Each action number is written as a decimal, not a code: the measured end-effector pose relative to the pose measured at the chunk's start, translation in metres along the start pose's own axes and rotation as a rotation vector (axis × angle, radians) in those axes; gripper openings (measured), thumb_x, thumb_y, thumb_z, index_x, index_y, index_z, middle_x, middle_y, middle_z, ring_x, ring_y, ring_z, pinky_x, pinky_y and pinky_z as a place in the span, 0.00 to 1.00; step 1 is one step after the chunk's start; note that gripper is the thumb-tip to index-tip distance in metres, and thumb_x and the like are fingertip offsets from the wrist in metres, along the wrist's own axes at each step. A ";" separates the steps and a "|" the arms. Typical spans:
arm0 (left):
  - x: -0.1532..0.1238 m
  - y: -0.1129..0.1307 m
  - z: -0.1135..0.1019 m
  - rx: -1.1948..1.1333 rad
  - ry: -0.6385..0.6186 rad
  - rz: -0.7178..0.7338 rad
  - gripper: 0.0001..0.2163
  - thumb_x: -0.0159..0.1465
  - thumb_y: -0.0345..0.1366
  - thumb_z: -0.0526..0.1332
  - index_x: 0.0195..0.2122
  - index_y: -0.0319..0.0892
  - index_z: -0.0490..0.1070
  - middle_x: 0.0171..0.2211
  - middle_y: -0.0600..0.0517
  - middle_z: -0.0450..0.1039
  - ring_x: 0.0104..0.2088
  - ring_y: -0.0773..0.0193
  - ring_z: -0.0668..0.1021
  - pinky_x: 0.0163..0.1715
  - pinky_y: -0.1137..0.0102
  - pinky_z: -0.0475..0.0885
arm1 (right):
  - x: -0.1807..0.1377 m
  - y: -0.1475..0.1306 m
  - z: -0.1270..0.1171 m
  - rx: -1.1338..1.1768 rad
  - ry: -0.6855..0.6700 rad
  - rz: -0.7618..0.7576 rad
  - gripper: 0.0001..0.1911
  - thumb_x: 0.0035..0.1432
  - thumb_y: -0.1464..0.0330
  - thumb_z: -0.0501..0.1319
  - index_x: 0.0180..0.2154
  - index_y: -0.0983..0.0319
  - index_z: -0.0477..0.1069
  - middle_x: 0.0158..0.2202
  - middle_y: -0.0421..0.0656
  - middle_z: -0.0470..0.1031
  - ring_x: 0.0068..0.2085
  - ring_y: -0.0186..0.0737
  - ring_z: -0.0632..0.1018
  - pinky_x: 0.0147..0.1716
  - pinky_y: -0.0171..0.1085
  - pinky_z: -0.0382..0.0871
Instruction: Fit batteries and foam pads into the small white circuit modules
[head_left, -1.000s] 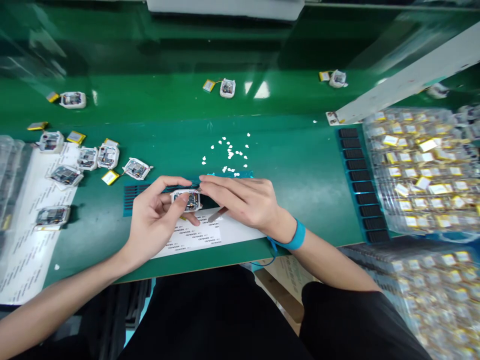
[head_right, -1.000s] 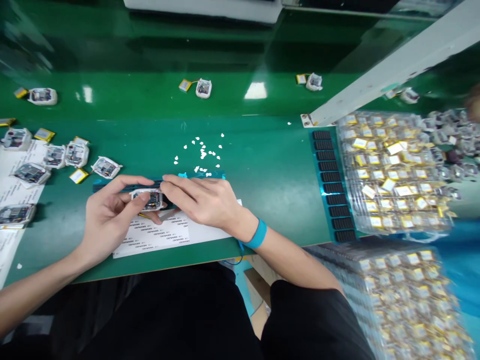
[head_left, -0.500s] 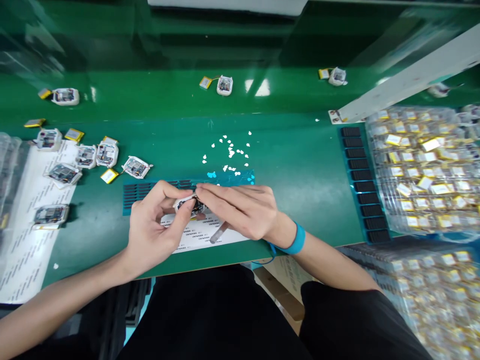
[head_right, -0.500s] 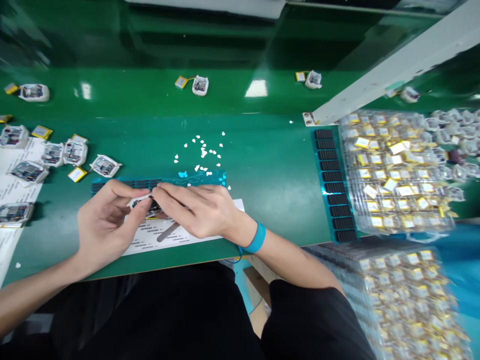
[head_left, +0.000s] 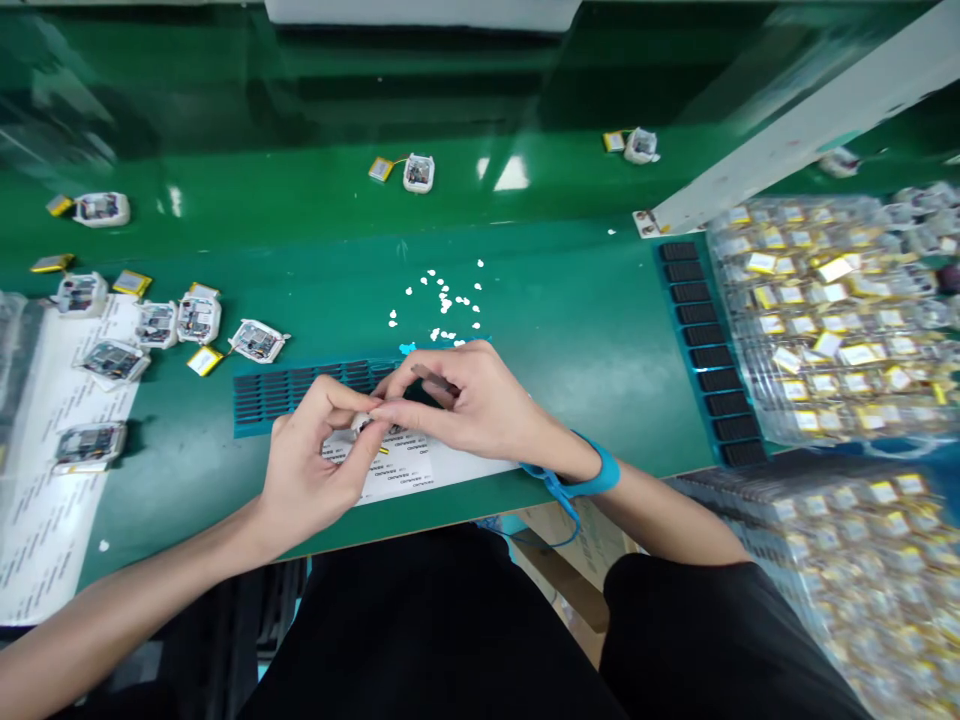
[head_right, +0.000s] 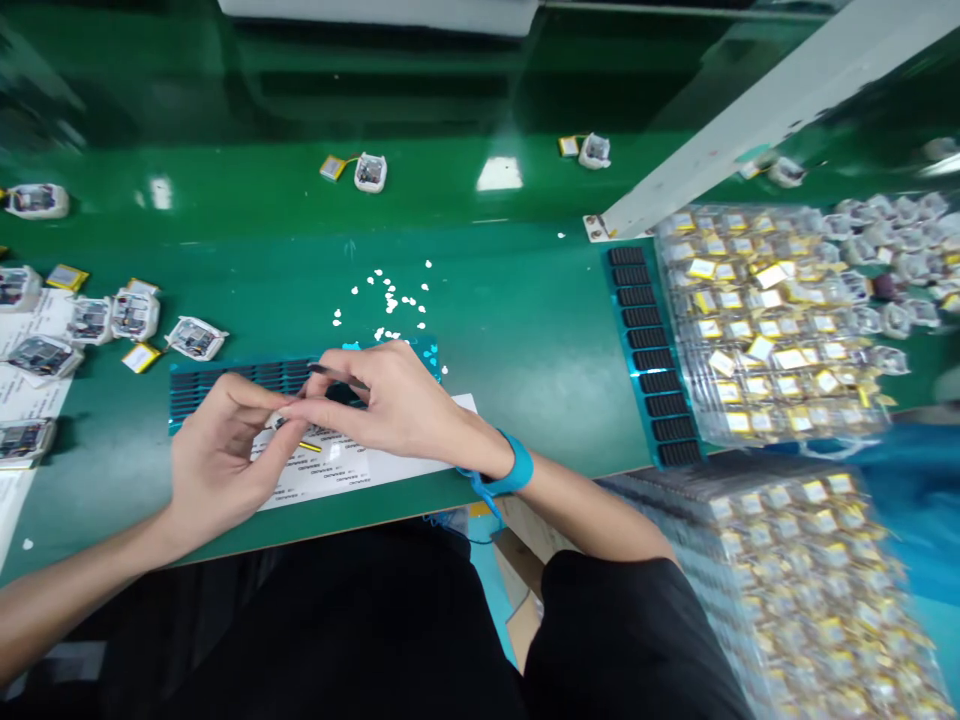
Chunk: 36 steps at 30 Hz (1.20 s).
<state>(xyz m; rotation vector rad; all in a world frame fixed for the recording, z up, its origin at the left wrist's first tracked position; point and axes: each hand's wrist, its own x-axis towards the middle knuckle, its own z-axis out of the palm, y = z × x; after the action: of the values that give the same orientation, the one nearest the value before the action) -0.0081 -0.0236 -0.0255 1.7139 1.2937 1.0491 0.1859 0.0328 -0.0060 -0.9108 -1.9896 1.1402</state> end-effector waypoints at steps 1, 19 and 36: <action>0.000 0.000 0.000 -0.015 -0.011 -0.008 0.07 0.66 0.31 0.65 0.41 0.43 0.67 0.28 0.55 0.80 0.32 0.62 0.84 0.32 0.71 0.77 | 0.001 -0.001 -0.001 0.041 -0.016 0.034 0.19 0.64 0.54 0.64 0.32 0.64 0.77 0.27 0.36 0.79 0.20 0.24 0.58 0.21 0.33 0.56; 0.017 -0.008 -0.007 0.475 -0.335 0.846 0.04 0.67 0.26 0.61 0.41 0.34 0.75 0.36 0.42 0.83 0.37 0.56 0.85 0.34 0.66 0.82 | 0.012 0.008 -0.049 0.017 -0.217 0.174 0.31 0.73 0.53 0.51 0.26 0.65 0.79 0.17 0.37 0.72 0.21 0.27 0.72 0.28 0.30 0.66; 0.019 -0.008 -0.009 0.404 -0.380 0.713 0.04 0.67 0.29 0.64 0.42 0.35 0.74 0.38 0.46 0.83 0.39 0.56 0.85 0.35 0.66 0.83 | 0.015 0.024 -0.052 0.196 -0.313 0.241 0.29 0.70 0.51 0.55 0.29 0.66 0.80 0.22 0.41 0.79 0.22 0.29 0.78 0.26 0.28 0.71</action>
<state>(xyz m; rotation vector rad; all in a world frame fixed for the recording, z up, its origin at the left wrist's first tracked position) -0.0158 -0.0027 -0.0259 2.6416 0.6753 0.7836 0.2258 0.0762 -0.0038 -0.9316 -1.9987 1.6701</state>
